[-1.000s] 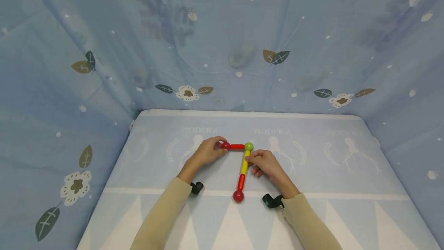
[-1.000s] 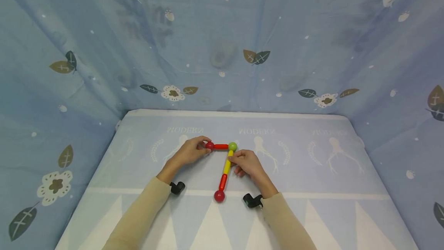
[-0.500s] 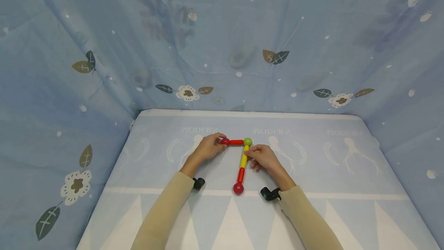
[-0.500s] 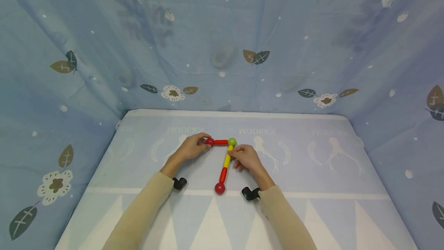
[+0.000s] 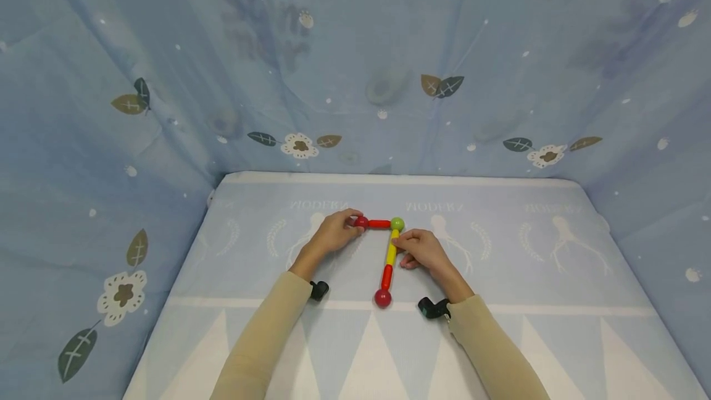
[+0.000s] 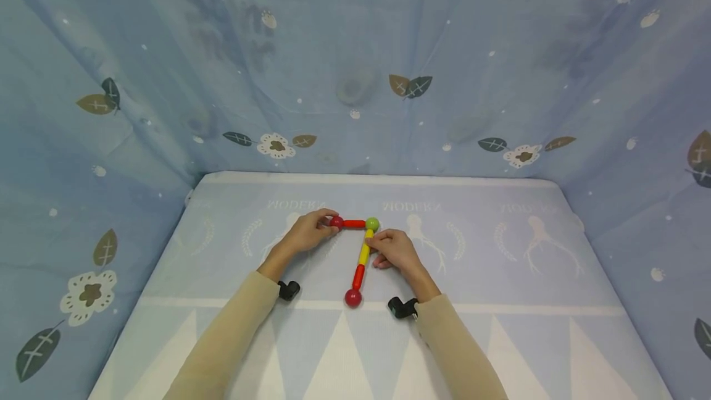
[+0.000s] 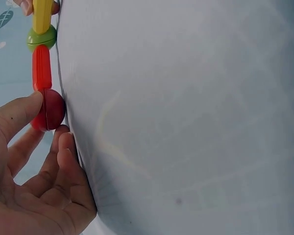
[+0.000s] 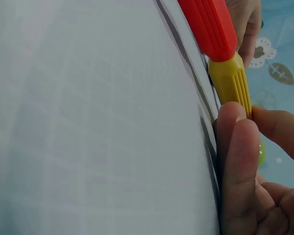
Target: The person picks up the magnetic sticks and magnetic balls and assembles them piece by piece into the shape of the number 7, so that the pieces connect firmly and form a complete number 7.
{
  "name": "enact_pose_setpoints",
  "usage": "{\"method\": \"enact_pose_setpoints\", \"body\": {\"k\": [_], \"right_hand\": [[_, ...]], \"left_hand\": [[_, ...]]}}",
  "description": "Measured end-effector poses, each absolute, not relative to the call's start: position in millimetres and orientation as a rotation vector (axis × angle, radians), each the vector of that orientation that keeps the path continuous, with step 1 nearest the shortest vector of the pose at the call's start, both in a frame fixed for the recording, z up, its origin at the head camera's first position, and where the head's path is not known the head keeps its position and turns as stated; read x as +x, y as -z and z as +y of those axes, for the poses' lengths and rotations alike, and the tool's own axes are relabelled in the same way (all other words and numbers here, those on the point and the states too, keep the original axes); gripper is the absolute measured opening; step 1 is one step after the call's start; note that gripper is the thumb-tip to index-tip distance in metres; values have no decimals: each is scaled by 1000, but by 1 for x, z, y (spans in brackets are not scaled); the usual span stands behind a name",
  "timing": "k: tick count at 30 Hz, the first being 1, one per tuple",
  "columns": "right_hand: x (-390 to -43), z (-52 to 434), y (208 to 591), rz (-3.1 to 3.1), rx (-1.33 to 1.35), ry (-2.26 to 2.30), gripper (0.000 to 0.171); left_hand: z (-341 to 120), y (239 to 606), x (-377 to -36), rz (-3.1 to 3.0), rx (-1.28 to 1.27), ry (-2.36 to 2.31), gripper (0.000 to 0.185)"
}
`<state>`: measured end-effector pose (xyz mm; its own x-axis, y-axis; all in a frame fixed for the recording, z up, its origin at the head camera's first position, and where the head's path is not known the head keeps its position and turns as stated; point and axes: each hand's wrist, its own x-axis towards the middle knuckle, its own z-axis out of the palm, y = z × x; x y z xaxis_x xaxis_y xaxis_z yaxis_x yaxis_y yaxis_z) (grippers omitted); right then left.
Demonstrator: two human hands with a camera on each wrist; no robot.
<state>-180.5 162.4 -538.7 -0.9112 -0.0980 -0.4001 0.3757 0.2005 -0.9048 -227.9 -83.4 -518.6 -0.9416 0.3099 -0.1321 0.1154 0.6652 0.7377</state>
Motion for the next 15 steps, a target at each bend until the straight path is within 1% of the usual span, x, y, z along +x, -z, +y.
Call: {"method": "enact_pose_setpoints", "body": {"k": [15], "right_hand": [[-179, 165, 541, 2108, 282, 1786, 37]], "left_hand": [[-84, 518, -230, 2631, 346, -1140, 40]]}}
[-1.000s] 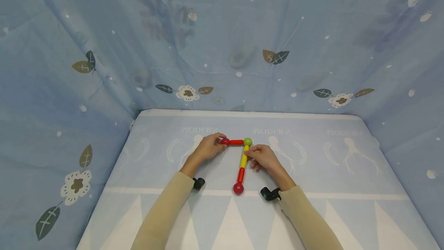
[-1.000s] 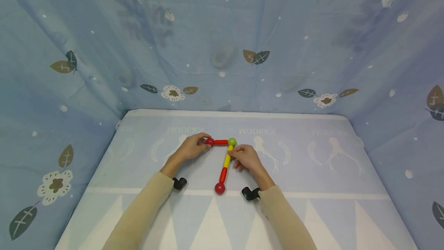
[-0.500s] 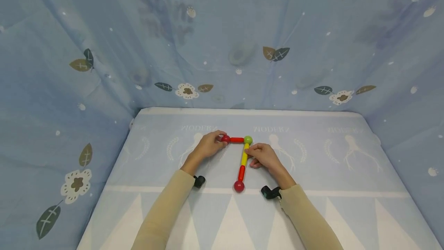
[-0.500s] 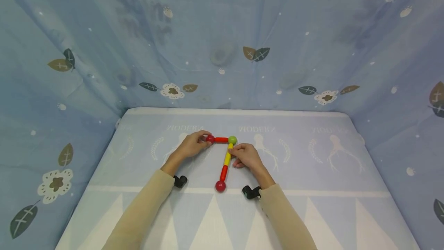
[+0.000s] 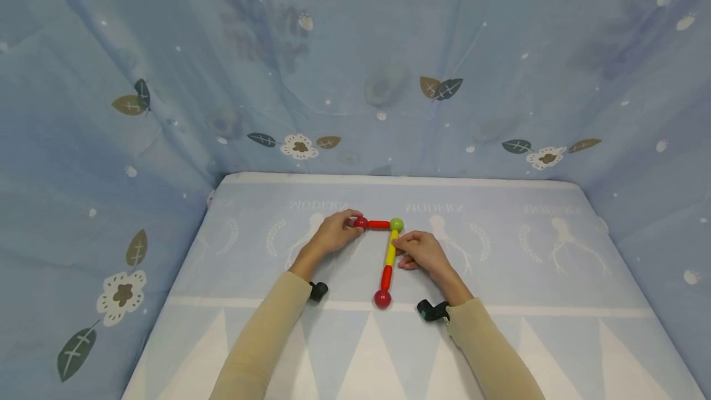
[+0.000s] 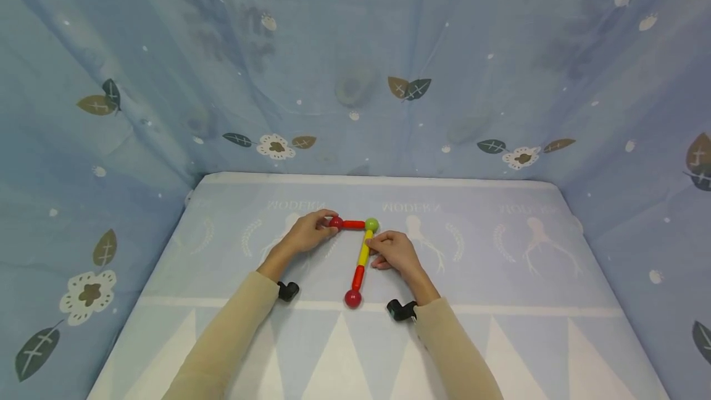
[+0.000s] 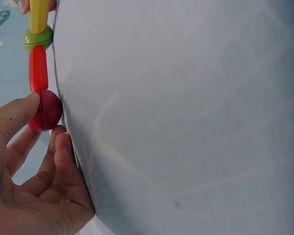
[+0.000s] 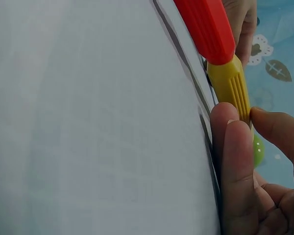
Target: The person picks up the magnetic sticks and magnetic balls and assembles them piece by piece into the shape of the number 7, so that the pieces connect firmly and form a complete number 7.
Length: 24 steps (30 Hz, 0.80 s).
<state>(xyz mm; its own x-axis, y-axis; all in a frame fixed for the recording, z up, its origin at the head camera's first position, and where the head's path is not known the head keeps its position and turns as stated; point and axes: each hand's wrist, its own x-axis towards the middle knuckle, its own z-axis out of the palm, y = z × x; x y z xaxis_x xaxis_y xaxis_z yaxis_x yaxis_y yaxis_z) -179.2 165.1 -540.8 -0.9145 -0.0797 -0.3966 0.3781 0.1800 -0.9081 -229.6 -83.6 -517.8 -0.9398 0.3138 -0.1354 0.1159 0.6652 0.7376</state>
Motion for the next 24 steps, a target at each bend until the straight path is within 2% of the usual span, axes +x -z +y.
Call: {"method": "enact_pose_setpoints", "body": {"k": [10, 15, 24], "right_hand": [[-180, 162, 540, 2107, 281, 1794, 37], [-181, 166, 537, 2074, 282, 1805, 37], [-165, 184, 511, 2186, 216, 1815, 40]], "left_hand": [[-85, 515, -230, 2630, 334, -1140, 40], [-86, 512, -228, 2622, 315, -1139, 48], [-98, 486, -206, 2661, 293, -1206, 50]]}}
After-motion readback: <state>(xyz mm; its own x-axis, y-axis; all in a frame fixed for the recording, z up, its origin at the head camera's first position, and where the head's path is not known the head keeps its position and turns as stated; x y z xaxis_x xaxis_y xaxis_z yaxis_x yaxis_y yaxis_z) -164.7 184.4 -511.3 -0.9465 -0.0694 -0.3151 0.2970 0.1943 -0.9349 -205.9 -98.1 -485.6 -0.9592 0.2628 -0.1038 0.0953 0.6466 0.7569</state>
